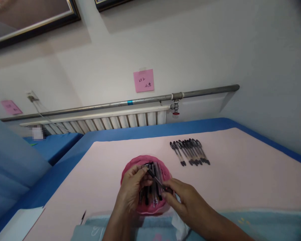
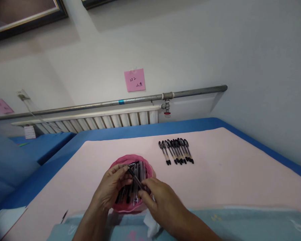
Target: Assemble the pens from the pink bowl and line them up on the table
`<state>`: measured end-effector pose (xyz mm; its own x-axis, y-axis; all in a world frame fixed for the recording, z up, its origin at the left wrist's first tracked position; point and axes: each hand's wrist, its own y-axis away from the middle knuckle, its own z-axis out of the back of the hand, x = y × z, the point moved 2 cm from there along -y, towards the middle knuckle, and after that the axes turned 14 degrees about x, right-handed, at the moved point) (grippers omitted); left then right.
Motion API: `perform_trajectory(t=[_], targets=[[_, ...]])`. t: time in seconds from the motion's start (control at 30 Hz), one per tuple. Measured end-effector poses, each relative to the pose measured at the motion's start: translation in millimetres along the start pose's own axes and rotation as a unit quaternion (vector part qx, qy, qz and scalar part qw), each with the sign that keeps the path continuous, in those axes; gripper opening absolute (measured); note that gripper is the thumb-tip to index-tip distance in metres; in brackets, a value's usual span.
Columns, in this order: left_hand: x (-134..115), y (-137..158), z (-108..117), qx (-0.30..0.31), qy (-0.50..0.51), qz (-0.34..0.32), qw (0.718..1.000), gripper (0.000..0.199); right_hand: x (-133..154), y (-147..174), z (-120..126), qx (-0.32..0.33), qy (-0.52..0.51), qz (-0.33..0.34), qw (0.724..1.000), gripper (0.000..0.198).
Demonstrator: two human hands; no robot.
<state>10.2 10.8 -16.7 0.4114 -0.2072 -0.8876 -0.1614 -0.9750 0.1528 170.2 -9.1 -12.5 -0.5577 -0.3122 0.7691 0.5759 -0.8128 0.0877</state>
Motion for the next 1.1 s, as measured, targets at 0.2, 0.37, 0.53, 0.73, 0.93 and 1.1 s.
perform_trajectory(t=[0.2, 0.37, 0.53, 0.73, 0.93, 1.1], targets=[[1.0, -0.2, 0.9, -0.006, -0.007, 0.002, 1.0, 0.027, -2.8, 0.2, -2.8, -0.009, -0.005, -0.002, 1.0, 0.013], [1.2, 0.5, -0.2, -0.002, -0.01, -0.004, 1.0, 0.027, -5.7, -1.2, -4.9, -0.015, 0.001, 0.0, 1.0, 0.005], [0.7, -0.2, -0.8, 0.013, -0.016, -0.013, 1.0, 0.028, -4.0, -2.8, -4.0, -0.002, -0.031, -0.017, 0.999, 0.013], [0.6, 0.1, 0.1, 0.018, -0.016, -0.017, 1.0, 0.027, -4.2, -1.4, -3.4, 0.009, -0.072, 0.002, 0.997, 0.013], [0.1, -0.3, 2.3, 0.031, -0.028, -0.014, 0.999, 0.028, -6.0, -3.5, -3.2, 0.007, -0.112, 0.01, 0.994, 0.013], [-13.5, 0.5, 21.4, -0.022, -0.139, -0.025, 0.99, 0.03, -14.4, -6.8, 3.4, -0.047, -0.166, -0.02, 0.985, 0.012]])
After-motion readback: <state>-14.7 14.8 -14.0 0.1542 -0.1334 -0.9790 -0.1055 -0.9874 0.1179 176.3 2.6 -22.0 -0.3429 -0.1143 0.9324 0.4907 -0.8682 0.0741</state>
